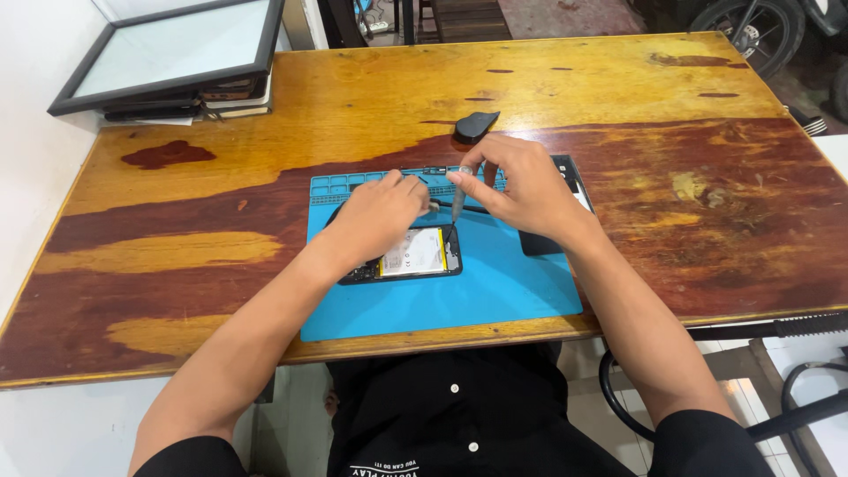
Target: The person repairs a disassembled smartphone on a blue mat, unscrewing components with a screwdriver, prying with a spudger, lifting the battery, and using tweezers to handle small internal parts while moving removed screws and parts onto the mat.
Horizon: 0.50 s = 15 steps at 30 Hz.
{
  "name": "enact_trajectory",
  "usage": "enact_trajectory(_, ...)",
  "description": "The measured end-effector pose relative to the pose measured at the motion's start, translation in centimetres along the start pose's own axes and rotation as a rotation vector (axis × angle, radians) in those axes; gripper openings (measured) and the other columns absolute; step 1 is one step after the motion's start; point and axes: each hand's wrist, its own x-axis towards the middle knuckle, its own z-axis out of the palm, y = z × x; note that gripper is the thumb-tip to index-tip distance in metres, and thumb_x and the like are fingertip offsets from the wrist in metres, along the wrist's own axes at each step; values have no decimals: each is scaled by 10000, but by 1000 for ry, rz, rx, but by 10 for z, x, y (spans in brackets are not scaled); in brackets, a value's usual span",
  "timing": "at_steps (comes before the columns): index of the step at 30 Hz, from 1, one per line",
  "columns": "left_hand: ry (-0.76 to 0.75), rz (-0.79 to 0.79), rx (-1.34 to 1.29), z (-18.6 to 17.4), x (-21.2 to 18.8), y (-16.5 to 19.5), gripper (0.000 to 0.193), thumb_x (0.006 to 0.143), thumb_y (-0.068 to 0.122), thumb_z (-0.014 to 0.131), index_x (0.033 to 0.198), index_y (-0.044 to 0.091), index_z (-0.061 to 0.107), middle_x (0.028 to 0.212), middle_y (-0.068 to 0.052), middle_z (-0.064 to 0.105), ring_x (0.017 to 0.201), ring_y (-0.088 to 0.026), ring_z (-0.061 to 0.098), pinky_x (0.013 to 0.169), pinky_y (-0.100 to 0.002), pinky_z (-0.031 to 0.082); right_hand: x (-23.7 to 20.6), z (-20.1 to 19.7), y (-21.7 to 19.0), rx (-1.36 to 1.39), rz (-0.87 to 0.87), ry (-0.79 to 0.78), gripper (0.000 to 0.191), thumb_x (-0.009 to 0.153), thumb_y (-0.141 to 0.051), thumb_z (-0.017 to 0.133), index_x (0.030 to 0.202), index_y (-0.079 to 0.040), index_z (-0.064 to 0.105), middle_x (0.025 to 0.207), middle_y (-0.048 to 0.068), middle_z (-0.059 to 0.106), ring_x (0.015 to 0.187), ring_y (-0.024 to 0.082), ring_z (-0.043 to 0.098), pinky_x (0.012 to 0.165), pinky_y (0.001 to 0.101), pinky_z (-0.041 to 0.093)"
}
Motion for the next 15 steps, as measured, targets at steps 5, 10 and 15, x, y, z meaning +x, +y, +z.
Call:
enact_trajectory(5, -110, -103, -39, 1, -2, -4, 88, 847, 75, 662, 935, 68, 669, 961, -68, 688, 959, -286, 646, 754, -439, 552, 0, -2, -1, -6, 32, -18, 246, 938, -242, 784, 870, -22, 699, 802, 94, 700, 661, 188, 663, 575, 325, 498)
enact_trajectory(10, -163, -147, -82, -2, 1, -3, 61, 894, 111, 637, 933, 83, 674, 958, -64, 703, 935, -294, 658, 760, -455, 547, -1, -2, -2, -4, 9, -10, 231, 936, -238, 782, 894, -20, 717, 802, 92, 708, 663, 193, 668, 582, 323, 505)
enact_trajectory(15, -91, -163, -184, -14, 4, 3, 92, 940, 163, 645, 962, 77, 668, 957, -64, 704, 930, -318, 652, 753, -467, 529, -1, -2, -2, -53, -36, -38, 198, 956, -211, 764, 1001, -19, 750, 845, 112, 731, 720, 223, 690, 594, 333, 509)
